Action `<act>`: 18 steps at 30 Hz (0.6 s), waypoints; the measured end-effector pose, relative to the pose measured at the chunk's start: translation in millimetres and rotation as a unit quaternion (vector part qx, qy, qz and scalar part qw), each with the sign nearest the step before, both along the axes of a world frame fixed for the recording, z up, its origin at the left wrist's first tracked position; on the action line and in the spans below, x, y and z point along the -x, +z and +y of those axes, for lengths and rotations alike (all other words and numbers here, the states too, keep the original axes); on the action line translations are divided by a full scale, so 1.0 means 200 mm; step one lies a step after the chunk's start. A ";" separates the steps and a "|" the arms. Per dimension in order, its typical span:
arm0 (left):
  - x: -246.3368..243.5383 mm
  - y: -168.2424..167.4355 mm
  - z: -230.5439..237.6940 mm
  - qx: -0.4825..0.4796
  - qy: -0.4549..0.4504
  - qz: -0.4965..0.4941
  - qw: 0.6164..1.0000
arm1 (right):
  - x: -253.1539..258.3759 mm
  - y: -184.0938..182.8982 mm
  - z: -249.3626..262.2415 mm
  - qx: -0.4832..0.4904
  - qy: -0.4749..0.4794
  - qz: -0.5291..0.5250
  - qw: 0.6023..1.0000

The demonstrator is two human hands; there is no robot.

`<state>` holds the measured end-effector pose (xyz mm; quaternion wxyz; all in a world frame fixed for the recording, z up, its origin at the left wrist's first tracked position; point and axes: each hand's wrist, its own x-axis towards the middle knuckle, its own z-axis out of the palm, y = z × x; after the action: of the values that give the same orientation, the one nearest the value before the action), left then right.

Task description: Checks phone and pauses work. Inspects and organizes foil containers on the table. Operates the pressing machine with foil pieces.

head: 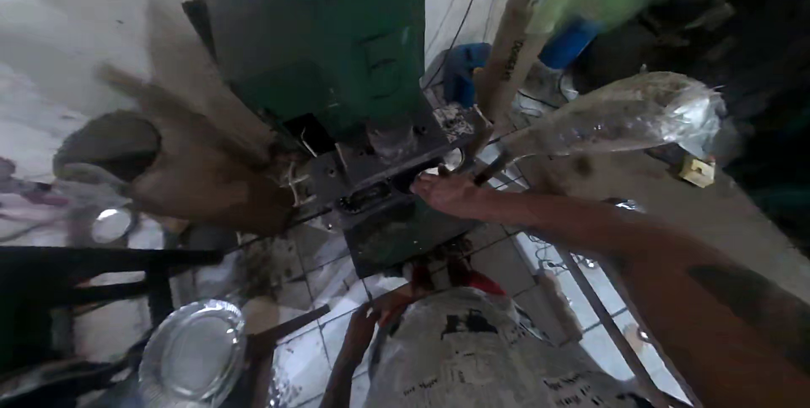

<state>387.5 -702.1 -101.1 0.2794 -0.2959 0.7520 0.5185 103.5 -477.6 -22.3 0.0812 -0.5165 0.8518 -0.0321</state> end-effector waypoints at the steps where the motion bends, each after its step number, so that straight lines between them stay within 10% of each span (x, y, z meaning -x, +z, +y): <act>1: -0.05 0.01 0.01 -0.001 0.001 -0.016 1.000 | -0.04 -0.05 -0.10 0.045 -0.005 0.016 0.999; 6: -0.05 0.10 -0.01 0.020 -0.083 0.004 0.996 | -0.23 0.12 -0.63 -0.012 -0.075 -0.159 0.984; 11: -0.13 -0.06 -0.05 -0.020 0.148 0.042 0.988 | -0.23 0.14 -0.47 -0.076 0.002 -0.193 0.978; 14: -0.23 -0.11 -0.06 -0.002 0.111 -0.027 0.993 | -0.31 0.50 -0.25 -0.154 0.000 -0.350 0.924; 18: -0.35 -0.09 -0.01 -0.001 -0.017 -0.118 0.993 | -0.17 1.10 0.37 -0.025 -0.096 -0.377 0.921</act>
<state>457.9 -704.5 -119.4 0.3755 -0.3423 0.7177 0.4762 137.2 -403.0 197.1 0.4060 -0.3800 0.8039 -0.2107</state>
